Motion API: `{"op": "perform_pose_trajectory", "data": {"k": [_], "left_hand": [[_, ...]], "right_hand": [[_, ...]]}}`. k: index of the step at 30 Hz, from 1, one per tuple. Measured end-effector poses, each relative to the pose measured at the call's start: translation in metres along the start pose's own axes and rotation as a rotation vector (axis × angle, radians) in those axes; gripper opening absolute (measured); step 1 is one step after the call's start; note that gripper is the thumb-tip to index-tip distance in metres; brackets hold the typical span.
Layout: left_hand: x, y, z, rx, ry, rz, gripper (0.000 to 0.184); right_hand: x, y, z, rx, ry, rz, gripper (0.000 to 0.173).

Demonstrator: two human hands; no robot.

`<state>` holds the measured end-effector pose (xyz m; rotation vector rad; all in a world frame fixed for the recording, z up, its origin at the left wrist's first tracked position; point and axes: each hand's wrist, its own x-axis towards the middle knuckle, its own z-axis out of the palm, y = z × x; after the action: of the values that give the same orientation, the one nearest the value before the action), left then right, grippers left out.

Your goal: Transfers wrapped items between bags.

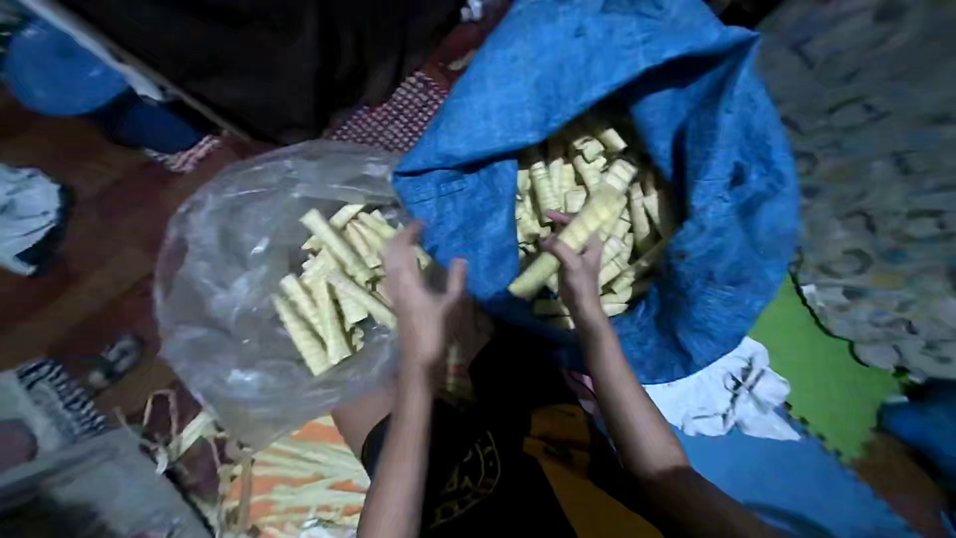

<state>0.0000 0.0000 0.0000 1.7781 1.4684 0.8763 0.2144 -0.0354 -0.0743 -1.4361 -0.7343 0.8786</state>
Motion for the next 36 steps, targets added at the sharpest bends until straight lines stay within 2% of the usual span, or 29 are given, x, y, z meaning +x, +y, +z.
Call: {"op": "perform_pose_trajectory", "data": {"k": [2, 3, 5, 7, 8, 9, 11, 13, 16, 19, 23, 26, 27, 29, 31, 34, 36], "left_hand": [[0.013, -0.012, 0.087, -0.190, -0.360, -0.056, 0.055], [0.019, -0.033, 0.139, -0.272, -0.497, -0.095, 0.056], [0.027, -0.098, 0.248, -0.267, -0.603, -0.111, 0.065], [0.035, -0.117, 0.321, -0.132, -0.597, -0.209, 0.079], [0.035, -0.114, 0.342, -0.072, -0.578, -0.261, 0.084], [0.035, -0.101, 0.348, -0.054, -0.568, -0.334, 0.087], [0.034, -0.058, 0.329, -0.061, -0.552, -0.477, 0.085], [0.036, -0.038, 0.317, -0.056, -0.555, -0.538, 0.084], [0.033, -0.052, 0.334, -0.059, -0.565, -0.548, 0.090], [0.034, -0.072, 0.344, -0.024, -0.592, -0.492, 0.093], [0.037, -0.077, 0.323, -0.088, -0.697, -0.452, 0.067], [0.035, -0.077, 0.316, -0.148, -0.758, -0.462, 0.060], [0.034, -0.076, 0.315, -0.164, -0.773, -0.463, 0.061], [0.032, -0.079, 0.318, -0.180, -0.790, -0.448, 0.067], [0.029, -0.085, 0.317, -0.273, -0.831, -0.482, 0.071], [0.028, -0.073, 0.287, -0.485, -0.828, -0.571, 0.064], [0.037, -0.031, 0.249, -0.602, -0.709, -0.726, 0.056]], "right_hand": [[0.017, 0.013, -0.053, -0.012, 0.194, 0.202, 0.047], [0.024, 0.021, -0.074, -0.042, 0.275, 0.264, 0.051], [0.032, 0.036, -0.104, -0.151, 0.372, 0.348, 0.064], [0.031, 0.046, -0.122, -0.251, 0.356, 0.447, 0.068], [0.029, 0.052, -0.127, -0.280, 0.329, 0.503, 0.069], [0.026, 0.062, -0.131, -0.290, 0.307, 0.543, 0.069], [0.020, 0.078, -0.129, -0.262, 0.324, 0.563, 0.069], [0.015, 0.083, -0.120, -0.204, 0.356, 0.556, 0.067], [0.012, 0.082, -0.112, -0.181, 0.255, 0.587, 0.062], [0.016, 0.090, -0.112, -0.166, 0.232, 0.583, 0.075], [0.016, 0.097, -0.102, -0.056, 0.280, 0.538, 0.099], [0.013, 0.106, -0.099, -0.018, 0.284, 0.494, 0.108], [0.011, 0.107, -0.100, -0.032, 0.285, 0.495, 0.105], [0.008, 0.105, -0.102, -0.044, 0.290, 0.494, 0.081], [0.006, 0.099, -0.103, -0.037, 0.254, 0.473, 0.069], [-0.001, 0.082, -0.103, -0.121, 0.226, 0.400, 0.075], [-0.005, 0.066, -0.104, -0.175, 0.215, 0.314, 0.078]]}}
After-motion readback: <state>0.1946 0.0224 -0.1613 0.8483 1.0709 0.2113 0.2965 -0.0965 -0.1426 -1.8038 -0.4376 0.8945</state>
